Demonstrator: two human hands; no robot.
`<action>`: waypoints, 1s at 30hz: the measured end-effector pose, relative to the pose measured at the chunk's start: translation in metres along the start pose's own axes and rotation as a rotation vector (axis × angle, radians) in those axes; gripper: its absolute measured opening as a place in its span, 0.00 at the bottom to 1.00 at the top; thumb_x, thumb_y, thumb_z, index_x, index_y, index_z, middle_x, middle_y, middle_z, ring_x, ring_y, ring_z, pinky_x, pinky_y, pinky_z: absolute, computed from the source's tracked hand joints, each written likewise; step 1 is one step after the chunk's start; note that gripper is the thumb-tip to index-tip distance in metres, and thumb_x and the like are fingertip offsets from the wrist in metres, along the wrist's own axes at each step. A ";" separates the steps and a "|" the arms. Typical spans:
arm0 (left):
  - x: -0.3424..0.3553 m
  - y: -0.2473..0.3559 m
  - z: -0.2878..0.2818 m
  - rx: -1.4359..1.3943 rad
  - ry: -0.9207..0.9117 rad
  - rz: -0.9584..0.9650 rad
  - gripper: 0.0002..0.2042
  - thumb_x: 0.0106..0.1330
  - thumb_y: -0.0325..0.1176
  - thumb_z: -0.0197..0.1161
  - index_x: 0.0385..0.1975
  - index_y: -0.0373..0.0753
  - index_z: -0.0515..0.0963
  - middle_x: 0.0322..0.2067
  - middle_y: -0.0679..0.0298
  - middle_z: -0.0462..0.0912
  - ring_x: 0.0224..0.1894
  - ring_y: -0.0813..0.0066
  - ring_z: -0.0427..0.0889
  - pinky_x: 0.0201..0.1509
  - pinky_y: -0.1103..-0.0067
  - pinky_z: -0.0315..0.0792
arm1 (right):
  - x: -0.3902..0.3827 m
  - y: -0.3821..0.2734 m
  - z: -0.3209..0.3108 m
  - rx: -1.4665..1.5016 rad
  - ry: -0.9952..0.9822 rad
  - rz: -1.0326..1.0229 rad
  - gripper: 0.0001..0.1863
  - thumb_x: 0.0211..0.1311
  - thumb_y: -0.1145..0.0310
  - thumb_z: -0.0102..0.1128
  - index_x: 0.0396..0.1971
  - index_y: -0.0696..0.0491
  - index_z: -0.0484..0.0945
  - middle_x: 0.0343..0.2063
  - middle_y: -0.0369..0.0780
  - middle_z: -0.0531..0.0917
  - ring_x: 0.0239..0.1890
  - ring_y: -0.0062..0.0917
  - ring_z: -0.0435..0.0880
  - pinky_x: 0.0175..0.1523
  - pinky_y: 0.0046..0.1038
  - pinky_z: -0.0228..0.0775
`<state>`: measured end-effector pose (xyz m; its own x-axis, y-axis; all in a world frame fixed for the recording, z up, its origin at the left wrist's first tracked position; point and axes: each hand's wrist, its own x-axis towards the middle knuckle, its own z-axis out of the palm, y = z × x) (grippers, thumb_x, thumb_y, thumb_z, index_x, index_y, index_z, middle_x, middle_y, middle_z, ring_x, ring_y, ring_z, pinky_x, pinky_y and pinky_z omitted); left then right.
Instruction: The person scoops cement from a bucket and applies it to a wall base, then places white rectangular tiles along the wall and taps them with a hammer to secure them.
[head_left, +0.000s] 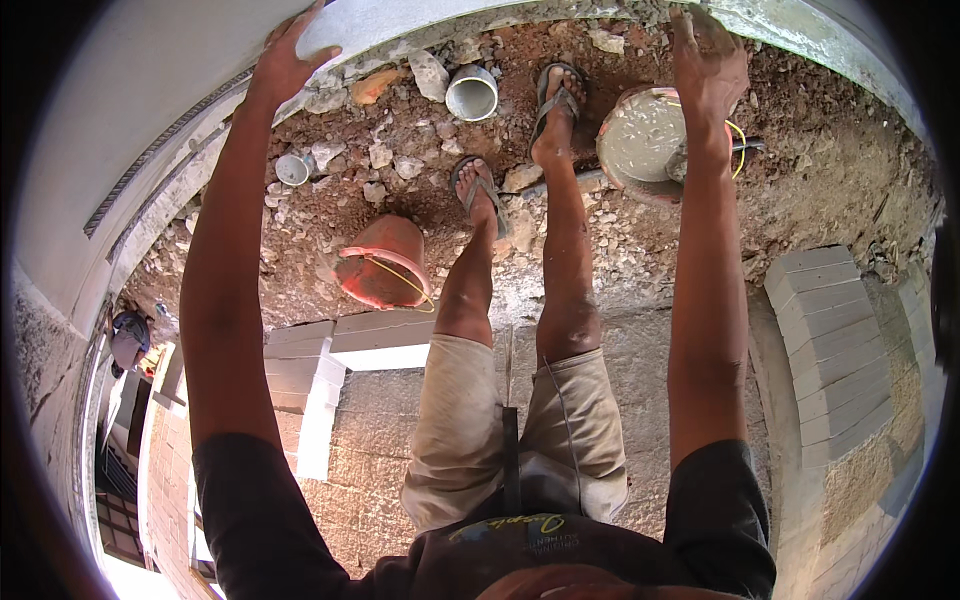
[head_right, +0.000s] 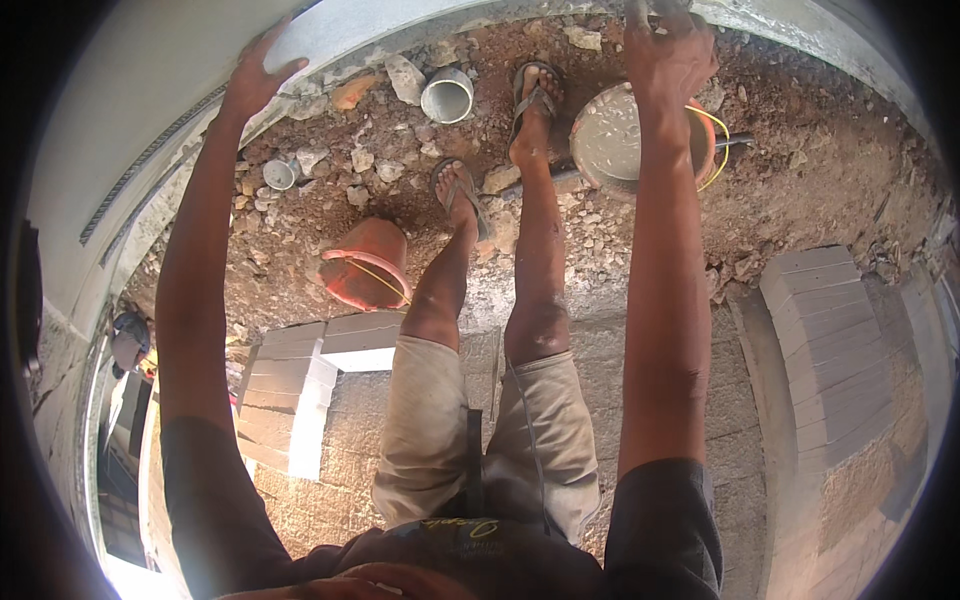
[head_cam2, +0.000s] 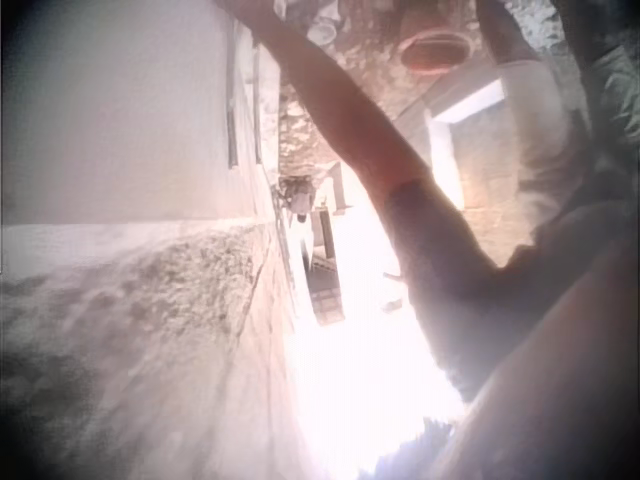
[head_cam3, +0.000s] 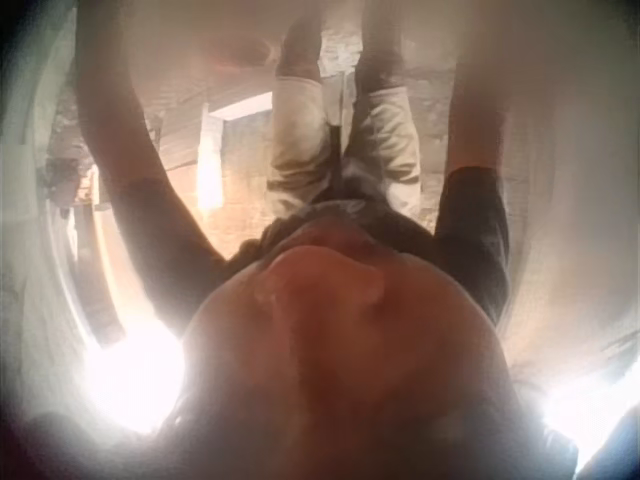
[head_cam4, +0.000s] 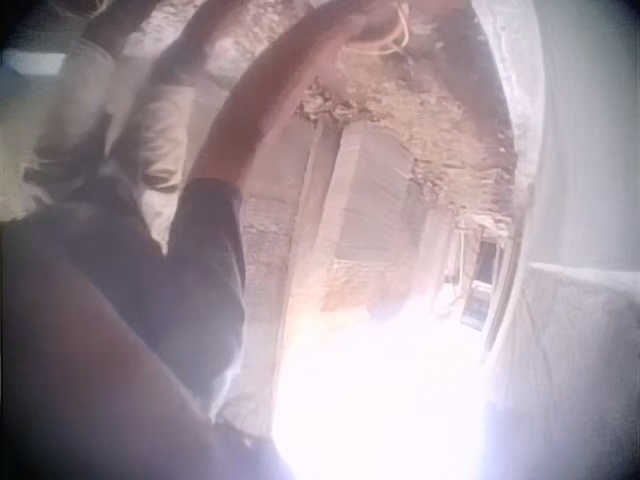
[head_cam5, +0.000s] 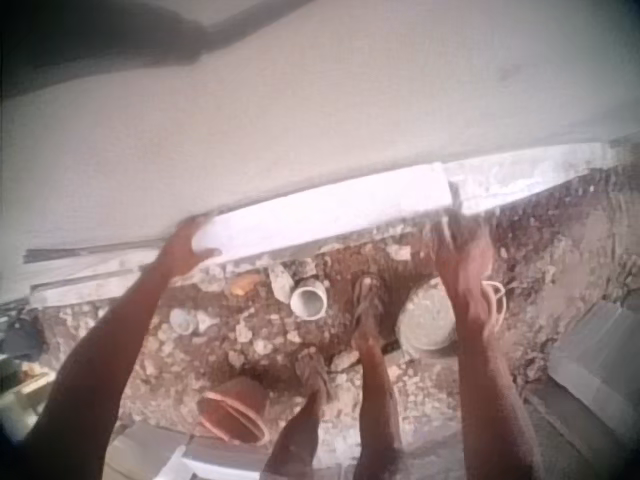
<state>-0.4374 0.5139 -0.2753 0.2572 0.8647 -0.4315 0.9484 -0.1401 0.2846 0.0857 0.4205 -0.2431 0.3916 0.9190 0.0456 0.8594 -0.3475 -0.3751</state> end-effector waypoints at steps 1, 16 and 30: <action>-0.003 0.006 -0.001 0.057 0.017 -0.025 0.40 0.59 0.41 0.76 0.74 0.54 0.68 0.73 0.55 0.68 0.76 0.52 0.63 0.79 0.53 0.58 | -0.023 0.008 -0.021 0.201 -0.097 0.216 0.21 0.67 0.45 0.64 0.36 0.48 0.92 0.28 0.46 0.89 0.36 0.38 0.88 0.47 0.39 0.77; -0.293 0.116 -0.009 -0.306 -0.040 -0.133 0.21 0.59 0.21 0.63 0.55 0.35 0.81 0.54 0.45 0.83 0.56 0.42 0.82 0.64 0.62 0.76 | -0.437 0.167 -0.277 0.602 -0.366 1.153 0.29 0.73 0.56 0.53 0.57 0.69 0.79 0.34 0.56 0.90 0.32 0.40 0.92 0.41 0.32 0.85; -0.739 0.232 0.015 -0.411 -0.623 -0.831 0.17 0.58 0.26 0.71 0.48 0.35 0.85 0.47 0.53 0.90 0.50 0.65 0.90 0.55 0.71 0.84 | -0.259 0.279 -0.100 -0.010 -0.653 0.724 0.47 0.58 0.34 0.68 0.64 0.60 0.75 0.56 0.57 0.83 0.59 0.50 0.82 0.61 0.44 0.74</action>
<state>-0.4048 -0.1643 0.0970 -0.2712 0.2065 -0.9401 0.7648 0.6392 -0.0802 0.2570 0.0667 -0.2667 0.5693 0.4039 -0.7160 0.4868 -0.8675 -0.1023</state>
